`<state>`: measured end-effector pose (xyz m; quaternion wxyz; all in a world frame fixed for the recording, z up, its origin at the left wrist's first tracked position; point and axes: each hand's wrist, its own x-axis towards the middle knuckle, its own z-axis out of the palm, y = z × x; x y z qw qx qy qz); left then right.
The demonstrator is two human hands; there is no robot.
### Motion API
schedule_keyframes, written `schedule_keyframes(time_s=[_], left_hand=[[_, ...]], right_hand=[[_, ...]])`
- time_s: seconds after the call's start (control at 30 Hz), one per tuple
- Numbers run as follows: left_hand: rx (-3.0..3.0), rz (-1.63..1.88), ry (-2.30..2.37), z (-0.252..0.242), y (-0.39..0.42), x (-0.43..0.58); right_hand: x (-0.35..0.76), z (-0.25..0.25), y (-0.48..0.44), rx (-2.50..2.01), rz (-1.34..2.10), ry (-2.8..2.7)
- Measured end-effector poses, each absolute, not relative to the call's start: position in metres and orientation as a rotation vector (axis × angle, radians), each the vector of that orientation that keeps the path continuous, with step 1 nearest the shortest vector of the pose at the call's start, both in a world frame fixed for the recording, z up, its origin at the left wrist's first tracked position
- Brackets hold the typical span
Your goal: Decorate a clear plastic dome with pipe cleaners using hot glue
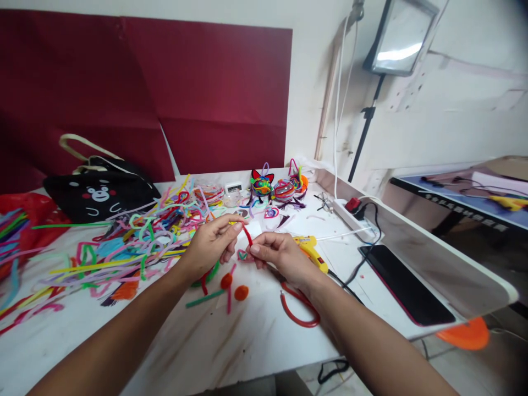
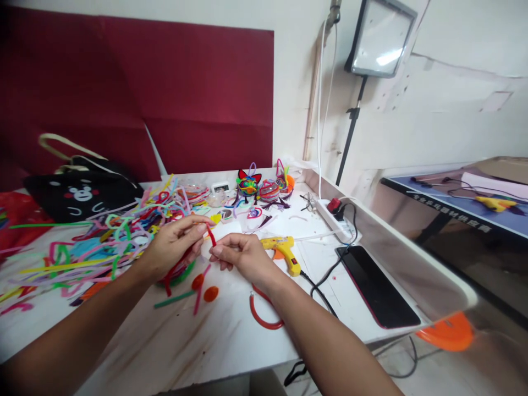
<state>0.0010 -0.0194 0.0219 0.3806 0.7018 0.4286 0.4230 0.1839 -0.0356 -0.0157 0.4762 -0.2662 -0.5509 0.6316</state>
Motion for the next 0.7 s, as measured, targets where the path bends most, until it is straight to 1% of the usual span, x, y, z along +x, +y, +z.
schedule_keyframes(time_s=[0.2,0.37,0.53,0.7], left_hand=[[1.961,1.055,1.183,0.024,-0.022,-0.007],[2.058,0.913,1.216,0.020,-0.029,-0.006],[2.076,0.847,1.181,0.018,-0.038,0.001],[2.204,0.946,1.221,0.025,-0.037,0.002]], right_hand=[[0.184,-0.017,-0.033,-0.578,1.552,-1.204],[0.184,-0.019,-0.031,-0.526,1.516,-1.062],[0.183,-0.019,-0.031,-0.535,1.486,-1.005],[0.182,-0.016,-0.033,-0.561,1.496,-1.046]])
